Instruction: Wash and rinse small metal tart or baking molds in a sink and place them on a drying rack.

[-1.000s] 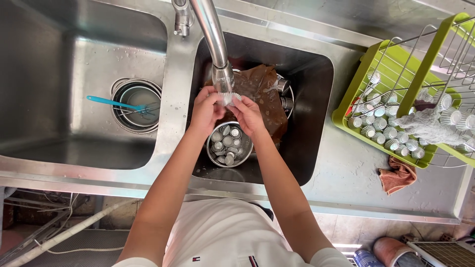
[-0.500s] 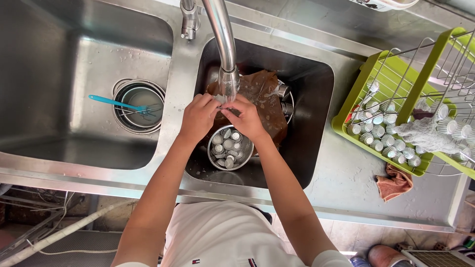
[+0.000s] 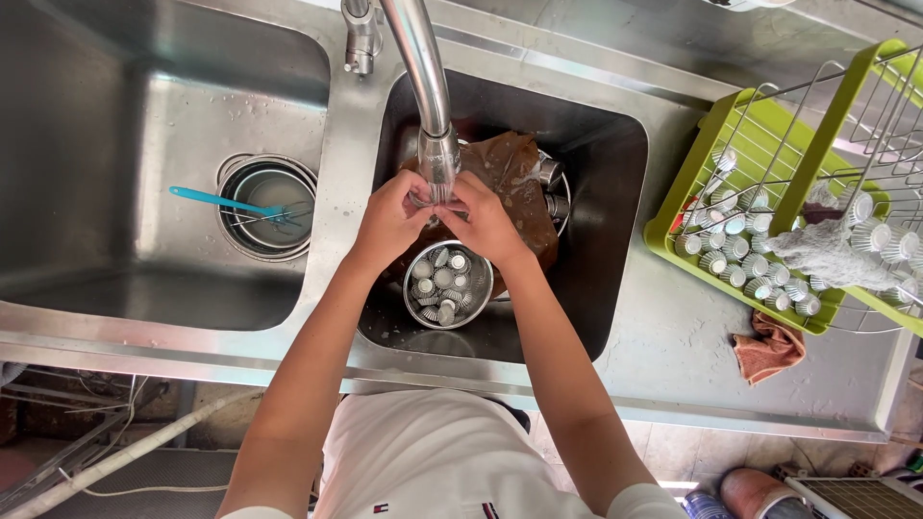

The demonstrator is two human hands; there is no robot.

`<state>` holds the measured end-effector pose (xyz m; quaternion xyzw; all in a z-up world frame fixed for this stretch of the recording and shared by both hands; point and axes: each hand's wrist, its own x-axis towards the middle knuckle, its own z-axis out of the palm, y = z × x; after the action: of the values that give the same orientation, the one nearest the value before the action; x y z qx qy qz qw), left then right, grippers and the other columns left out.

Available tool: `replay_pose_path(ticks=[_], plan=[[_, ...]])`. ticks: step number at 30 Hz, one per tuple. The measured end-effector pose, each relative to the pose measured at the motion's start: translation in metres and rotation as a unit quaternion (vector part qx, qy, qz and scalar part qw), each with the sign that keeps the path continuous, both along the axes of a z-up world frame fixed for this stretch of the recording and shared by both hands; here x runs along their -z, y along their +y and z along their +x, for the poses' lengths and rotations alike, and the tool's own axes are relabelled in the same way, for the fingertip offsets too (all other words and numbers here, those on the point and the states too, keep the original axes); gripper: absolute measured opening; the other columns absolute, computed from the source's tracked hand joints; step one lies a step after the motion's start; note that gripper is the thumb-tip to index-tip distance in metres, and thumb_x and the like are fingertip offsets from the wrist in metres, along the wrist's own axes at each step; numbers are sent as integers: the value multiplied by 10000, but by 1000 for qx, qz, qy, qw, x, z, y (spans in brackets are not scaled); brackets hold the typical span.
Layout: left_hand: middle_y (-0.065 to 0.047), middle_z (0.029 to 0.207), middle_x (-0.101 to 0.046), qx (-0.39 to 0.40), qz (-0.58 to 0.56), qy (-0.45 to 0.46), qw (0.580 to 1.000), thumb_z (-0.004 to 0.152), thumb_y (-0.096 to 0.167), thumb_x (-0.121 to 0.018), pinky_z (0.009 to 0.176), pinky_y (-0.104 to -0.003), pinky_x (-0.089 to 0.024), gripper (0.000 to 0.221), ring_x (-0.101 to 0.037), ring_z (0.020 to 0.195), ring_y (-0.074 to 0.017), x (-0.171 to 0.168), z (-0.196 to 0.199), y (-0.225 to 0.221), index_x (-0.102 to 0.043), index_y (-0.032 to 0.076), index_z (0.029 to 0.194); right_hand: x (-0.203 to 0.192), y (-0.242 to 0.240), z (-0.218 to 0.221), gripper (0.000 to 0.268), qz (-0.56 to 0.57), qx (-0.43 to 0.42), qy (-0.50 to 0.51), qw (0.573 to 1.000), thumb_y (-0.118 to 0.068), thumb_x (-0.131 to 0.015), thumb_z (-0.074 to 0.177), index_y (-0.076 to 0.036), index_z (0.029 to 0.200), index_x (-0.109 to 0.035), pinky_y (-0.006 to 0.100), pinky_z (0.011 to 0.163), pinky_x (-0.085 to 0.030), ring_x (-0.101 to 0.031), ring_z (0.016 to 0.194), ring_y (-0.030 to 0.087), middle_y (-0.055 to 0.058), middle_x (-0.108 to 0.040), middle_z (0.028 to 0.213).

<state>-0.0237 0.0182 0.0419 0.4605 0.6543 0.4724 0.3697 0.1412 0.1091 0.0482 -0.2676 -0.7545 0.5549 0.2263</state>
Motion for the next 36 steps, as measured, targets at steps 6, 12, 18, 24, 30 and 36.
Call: replay_pose_path(ticks=[6, 12, 18, 24, 30, 36], plan=[[-77, 968, -642, 20, -8, -40, 999, 856, -2, -779, 702, -280, -566, 213, -677, 793, -146, 2, 0, 5, -591, -2, 957, 56, 8, 11, 236, -117, 40, 0, 992, 39, -809, 902, -1, 1002, -600, 234, 740, -491, -503, 824, 84, 45, -538, 943], [-129, 1017, -628, 42, 28, 41, 998, 876, 43, -782, 733, -328, -582, 201, -709, 830, -242, -11, 1, 6, -612, -12, 969, 44, 6, 12, 127, -190, 69, 116, 972, 43, -714, 955, -2, 1018, -613, 269, 794, -589, -576, 936, 95, -30, -519, 1070], [-172, 1142, -652, 52, 113, 102, 987, 896, 106, -781, 782, -404, -559, 219, -690, 938, -351, -14, 13, 6, -672, -4, 1051, 56, 0, 20, 172, -322, 126, 118, 931, -6, -642, 981, -45, 1147, -615, 292, 872, -625, -676, 988, 148, 65, -680, 1059], [-160, 1090, -669, 43, 12, 109, 993, 923, 185, -808, 718, -391, -581, 270, -726, 849, -310, -13, 26, 11, -686, 4, 1081, 88, -5, 36, 189, -138, 137, 75, 978, 30, -767, 942, 13, 1110, -684, 276, 832, -546, -632, 1002, 143, 82, -616, 1096], [-200, 1151, -650, 21, 70, 102, 992, 921, 159, -798, 716, -354, -607, 247, -731, 872, -288, -7, 24, 13, -687, -6, 1068, 80, -4, 28, 154, -314, 132, 137, 930, -7, -739, 932, -13, 1070, -669, 261, 844, -582, -690, 933, 125, 49, -700, 1014], [-172, 1075, -685, 8, 7, 113, 993, 903, 196, -826, 687, -354, -591, 290, -735, 803, -276, -20, 27, 17, -717, -13, 1072, 64, 0, 23, 171, -162, 146, 84, 972, 3, -759, 930, -10, 1081, -682, 227, 784, -534, -624, 912, 75, 23, -650, 1014]])
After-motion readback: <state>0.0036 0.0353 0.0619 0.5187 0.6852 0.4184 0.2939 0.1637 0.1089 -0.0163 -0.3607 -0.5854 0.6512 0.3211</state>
